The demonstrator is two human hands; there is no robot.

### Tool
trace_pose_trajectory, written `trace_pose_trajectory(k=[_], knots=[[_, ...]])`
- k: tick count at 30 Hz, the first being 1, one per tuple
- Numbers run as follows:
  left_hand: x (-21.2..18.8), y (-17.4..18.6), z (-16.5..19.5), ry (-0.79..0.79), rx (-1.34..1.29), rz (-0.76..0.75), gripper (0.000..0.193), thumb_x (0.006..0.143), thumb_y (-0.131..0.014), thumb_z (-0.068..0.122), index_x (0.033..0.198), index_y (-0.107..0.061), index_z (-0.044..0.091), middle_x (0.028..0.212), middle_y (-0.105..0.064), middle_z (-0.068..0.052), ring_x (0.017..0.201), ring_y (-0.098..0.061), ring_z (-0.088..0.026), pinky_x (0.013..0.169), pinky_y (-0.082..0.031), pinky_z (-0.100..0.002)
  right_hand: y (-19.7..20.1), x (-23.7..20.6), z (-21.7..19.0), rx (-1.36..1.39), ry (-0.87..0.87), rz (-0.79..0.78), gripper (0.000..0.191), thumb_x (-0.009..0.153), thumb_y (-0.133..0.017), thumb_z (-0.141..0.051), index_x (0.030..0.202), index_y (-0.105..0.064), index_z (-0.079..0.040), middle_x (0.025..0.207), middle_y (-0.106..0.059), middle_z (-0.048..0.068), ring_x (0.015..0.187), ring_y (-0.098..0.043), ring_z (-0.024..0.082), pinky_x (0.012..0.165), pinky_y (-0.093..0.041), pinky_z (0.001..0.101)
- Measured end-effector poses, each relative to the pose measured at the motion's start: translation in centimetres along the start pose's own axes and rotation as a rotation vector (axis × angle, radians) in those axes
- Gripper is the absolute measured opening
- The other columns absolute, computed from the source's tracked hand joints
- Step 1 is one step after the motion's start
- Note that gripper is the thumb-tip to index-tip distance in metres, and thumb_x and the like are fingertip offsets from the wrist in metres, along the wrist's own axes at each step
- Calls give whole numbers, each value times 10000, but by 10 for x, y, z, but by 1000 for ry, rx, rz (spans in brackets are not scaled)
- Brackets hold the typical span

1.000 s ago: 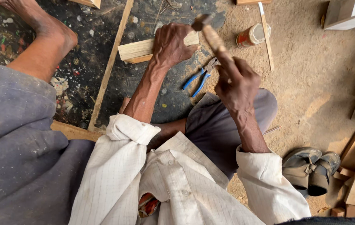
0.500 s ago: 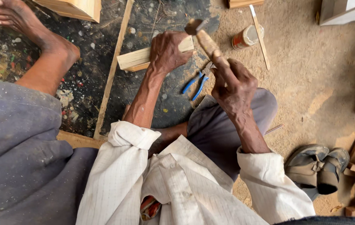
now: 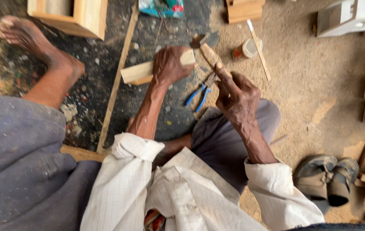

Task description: The person assembles a small rectangular wooden frame by hand, using a hammer to drive nails into the joints. They repeatedly reposition the frame and hammer the nails to secure the pieces together.

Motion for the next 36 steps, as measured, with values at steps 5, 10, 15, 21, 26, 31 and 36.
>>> trace_pose_trajectory(k=[5,10,15,21,26,31,36], knots=[[1,7,6,13,-54,34,312,730,-828,273,979,-785,90,815,-761,-107,577,-676,-154,544,-545,-335,-8,-3,4,14,-130,-152,549,847,-788,-47,1367,-721,-209,834,-710,92,626,-635,225,546,-508,385],[1,5,3,19,9,5,351,757,-854,313,991,-766,66,727,-751,-92,576,-666,-205,571,-545,-368,-4,-2,3,86,-11,52,461,947,-781,-42,1374,-681,-185,1031,-757,149,706,-704,199,545,-547,296],[2,1,-2,-12,-42,61,279,772,-833,281,961,-764,88,783,-757,-105,616,-704,-161,601,-573,-347,-10,-4,6,41,-51,-37,500,893,-795,-70,1366,-712,-210,954,-750,117,670,-676,203,553,-518,325],[2,-2,-3,-14,24,45,287,746,-840,273,927,-759,66,724,-746,-111,543,-673,-178,550,-550,-344,-16,-6,0,-53,-60,-166,457,869,-822,-99,1307,-750,-206,857,-732,114,594,-639,192,483,-467,323],[2,-5,-3,13,-9,14,258,815,-842,296,920,-774,70,708,-747,-82,541,-640,-171,526,-545,-369,-7,-4,-4,93,-56,-21,465,942,-765,-47,1385,-701,-170,1005,-761,108,660,-654,171,545,-513,312],[3,-4,-4,-80,-28,143,433,714,-871,278,1078,-782,61,809,-775,-101,557,-670,-130,556,-584,-340,-4,-1,-2,-6,-51,-77,460,855,-805,-90,1302,-739,-178,881,-743,108,586,-630,176,475,-469,340],[0,-13,-10,9,14,10,453,772,-849,299,1153,-760,71,824,-779,-125,580,-681,-189,560,-585,-374,-8,-1,-1,76,-147,-155,493,904,-761,-5,1369,-709,-156,897,-752,103,612,-636,203,513,-483,359]])
Point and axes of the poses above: each hand's wrist, its own x-axis towards the middle knuckle, its own y-axis out of the back of the hand, z = x × y, the point moved 4 cm from there along x, towards the middle knuckle
